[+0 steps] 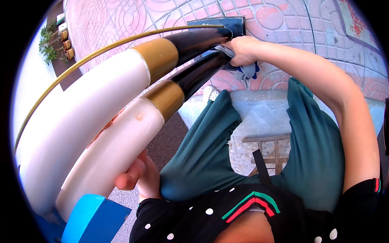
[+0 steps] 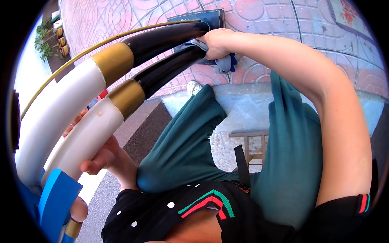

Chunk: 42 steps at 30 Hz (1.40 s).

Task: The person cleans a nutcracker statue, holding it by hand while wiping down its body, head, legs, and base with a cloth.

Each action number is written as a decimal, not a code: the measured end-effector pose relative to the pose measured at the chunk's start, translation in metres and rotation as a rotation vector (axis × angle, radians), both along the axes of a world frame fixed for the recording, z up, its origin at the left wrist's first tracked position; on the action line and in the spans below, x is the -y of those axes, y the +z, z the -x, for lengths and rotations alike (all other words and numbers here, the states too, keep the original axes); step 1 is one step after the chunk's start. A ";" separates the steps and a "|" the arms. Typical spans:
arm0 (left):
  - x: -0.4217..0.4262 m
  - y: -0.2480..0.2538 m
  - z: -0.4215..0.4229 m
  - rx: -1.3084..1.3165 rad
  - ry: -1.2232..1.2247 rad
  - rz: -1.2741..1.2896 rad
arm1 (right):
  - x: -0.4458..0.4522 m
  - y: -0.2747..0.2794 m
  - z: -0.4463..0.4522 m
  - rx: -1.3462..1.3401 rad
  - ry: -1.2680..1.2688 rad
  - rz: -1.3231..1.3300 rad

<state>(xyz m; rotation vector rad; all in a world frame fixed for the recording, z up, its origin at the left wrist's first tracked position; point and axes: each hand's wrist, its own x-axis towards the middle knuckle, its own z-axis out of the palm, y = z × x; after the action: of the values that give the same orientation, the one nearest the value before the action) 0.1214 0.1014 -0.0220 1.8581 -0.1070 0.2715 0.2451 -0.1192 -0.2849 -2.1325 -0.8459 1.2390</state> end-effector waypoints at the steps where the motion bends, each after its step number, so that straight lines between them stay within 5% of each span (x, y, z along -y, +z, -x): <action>1: -0.001 0.001 0.001 -0.024 0.003 -0.032 | 0.002 -0.008 0.005 0.048 -0.056 -0.069; 14: -0.003 0.000 0.002 -0.019 -0.074 -0.028 | 0.030 -0.023 0.018 -0.074 -0.203 -0.140; 19: -0.002 -0.004 0.003 -0.014 -0.075 0.096 | 0.017 -0.021 0.014 -0.461 -0.385 -0.183; 24: -0.003 -0.002 -0.001 -0.030 -0.112 0.095 | 0.003 -0.012 -0.007 -0.326 -0.112 -0.064; 26: -0.001 -0.003 -0.001 -0.050 -0.120 0.058 | 0.002 -0.022 0.003 -0.262 -0.170 -0.155; 30: 0.005 -0.005 -0.002 0.014 0.004 0.065 | 0.018 -0.027 0.028 -0.664 -0.565 -0.212; 33: 0.002 -0.004 -0.003 0.000 -0.037 0.056 | 0.033 -0.031 0.049 -0.762 -0.633 -0.232; 37: -0.003 -0.002 0.002 0.004 -0.014 0.054 | 0.046 -0.017 0.070 -0.533 -0.456 -0.056; 42: -0.002 0.000 0.001 -0.040 -0.074 -0.001 | 0.050 -0.025 0.060 0.057 -0.466 -0.276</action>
<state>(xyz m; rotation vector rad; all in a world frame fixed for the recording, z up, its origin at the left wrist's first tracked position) 0.1206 0.1033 -0.0223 1.8550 -0.1483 0.1833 0.1850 -0.1689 -0.3104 -1.9920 -0.4675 0.7781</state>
